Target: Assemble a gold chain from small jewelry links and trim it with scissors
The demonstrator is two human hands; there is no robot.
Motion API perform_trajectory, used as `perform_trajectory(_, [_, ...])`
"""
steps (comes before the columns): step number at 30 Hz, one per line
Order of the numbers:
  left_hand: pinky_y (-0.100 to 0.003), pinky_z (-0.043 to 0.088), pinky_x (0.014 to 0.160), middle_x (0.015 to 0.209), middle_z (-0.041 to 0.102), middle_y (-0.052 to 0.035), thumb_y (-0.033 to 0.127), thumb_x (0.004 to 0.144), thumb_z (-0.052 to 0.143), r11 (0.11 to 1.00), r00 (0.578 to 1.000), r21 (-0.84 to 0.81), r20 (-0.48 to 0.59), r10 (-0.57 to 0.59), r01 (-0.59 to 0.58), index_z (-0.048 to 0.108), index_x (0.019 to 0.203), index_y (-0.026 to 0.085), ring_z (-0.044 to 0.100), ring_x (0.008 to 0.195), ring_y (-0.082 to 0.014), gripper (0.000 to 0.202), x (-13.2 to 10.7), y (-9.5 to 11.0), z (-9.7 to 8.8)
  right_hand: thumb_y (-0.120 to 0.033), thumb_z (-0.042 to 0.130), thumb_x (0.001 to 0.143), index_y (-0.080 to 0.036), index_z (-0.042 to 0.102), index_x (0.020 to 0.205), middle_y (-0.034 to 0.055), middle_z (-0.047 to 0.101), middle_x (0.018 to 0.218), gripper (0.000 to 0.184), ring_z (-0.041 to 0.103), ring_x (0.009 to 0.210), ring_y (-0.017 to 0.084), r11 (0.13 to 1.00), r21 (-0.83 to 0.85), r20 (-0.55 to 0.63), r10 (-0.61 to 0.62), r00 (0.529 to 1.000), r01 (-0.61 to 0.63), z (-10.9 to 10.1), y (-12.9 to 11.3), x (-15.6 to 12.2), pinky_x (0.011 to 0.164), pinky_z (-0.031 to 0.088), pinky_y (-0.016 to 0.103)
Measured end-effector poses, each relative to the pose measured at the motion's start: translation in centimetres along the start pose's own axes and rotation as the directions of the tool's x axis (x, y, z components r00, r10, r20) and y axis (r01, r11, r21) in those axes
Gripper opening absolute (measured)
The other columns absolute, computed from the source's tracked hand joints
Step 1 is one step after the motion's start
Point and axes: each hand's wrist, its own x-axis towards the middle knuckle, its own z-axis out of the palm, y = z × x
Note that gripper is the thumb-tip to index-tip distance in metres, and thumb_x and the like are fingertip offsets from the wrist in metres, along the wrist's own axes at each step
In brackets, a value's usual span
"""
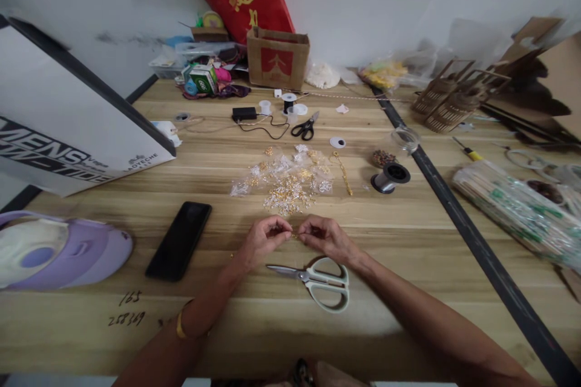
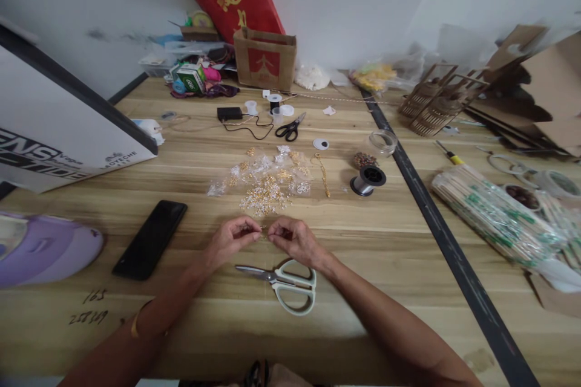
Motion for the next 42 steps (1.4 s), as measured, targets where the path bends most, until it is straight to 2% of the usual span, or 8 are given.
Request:
perform_trajectory(5, [-0.023, 0.043, 0.064, 0.07, 0.062, -0.0018, 0.021, 0.071, 0.064, 1.0, 1.0, -0.001, 0.007, 0.006, -0.006, 0.062, 0.076, 0.013, 0.055, 0.067, -0.0125, 0.01, 0.04, -0.13, 0.01, -0.029, 0.06, 0.079, -0.014, 0.059, 0.076, 0.0002, 0.055, 0.066, 0.015, 0.046, 0.06, 0.01, 1.0, 0.021, 0.01, -0.011, 1.0, 0.01, -0.05, -0.02, -0.04, 0.054, 0.033, 0.022])
perform_trajectory(16, [-0.022, 0.042, 0.064, 0.07, 0.061, -0.0017, 0.021, 0.07, 0.064, 1.0, 1.0, -0.018, 0.025, -0.005, 0.006, 0.062, 0.076, 0.013, 0.055, 0.067, -0.0125, 0.01, 0.03, 0.02, -0.07, -0.04, 0.06, 0.08, -0.014, 0.056, 0.076, -0.0014, 0.051, 0.061, 0.026, 0.045, 0.054, 0.009, 0.983, 0.171, 0.05, 0.053, 0.997, -0.061, -0.06, 0.32, 0.04, 0.051, 0.035, 0.021])
perform_trajectory(26, [-0.022, 0.041, 0.062, 0.075, 0.064, -0.0037, 0.023, 0.075, 0.06, 0.998, 0.99, 0.061, 0.142, 0.006, -0.015, 0.066, 0.084, 0.011, 0.055, 0.068, -0.0128, 0.016, -0.1, 0.0, 0.07, -0.042, 0.059, 0.08, -0.014, 0.056, 0.077, -0.0012, 0.051, 0.061, 0.029, 0.045, 0.055, 0.01, 0.98, 0.187, 0.047, 0.054, 0.997, -0.062, -0.05, -0.04, 0.0, 0.052, 0.036, 0.021])
perform_trajectory(34, [-0.021, 0.038, 0.059, 0.068, 0.061, -0.0021, 0.02, 0.075, 0.059, 0.989, 0.991, 0.14, 0.135, 0.018, -0.037, 0.064, 0.075, 0.01, 0.051, 0.063, -0.0115, 0.012, -0.14, 0.58, 0.12, -0.044, 0.06, 0.08, -0.014, 0.057, 0.077, -0.0013, 0.052, 0.061, 0.03, 0.046, 0.054, 0.01, 0.983, 0.172, 0.049, 0.048, 0.998, -0.056, 0.01, -0.12, 0.07, 0.051, 0.037, 0.021])
perform_trajectory(42, [-0.02, 0.038, 0.058, 0.067, 0.057, -0.0003, 0.019, 0.073, 0.059, 0.996, 0.988, 0.09, 0.157, 0.009, -0.024, 0.062, 0.075, 0.011, 0.05, 0.063, -0.0106, 0.009, -0.21, 0.43, 0.15, -0.042, 0.06, 0.08, -0.014, 0.056, 0.077, -0.0009, 0.053, 0.062, 0.028, 0.045, 0.054, 0.009, 0.98, 0.194, 0.053, 0.042, 0.998, -0.052, 0.02, 0.11, 0.07, 0.051, 0.037, 0.021])
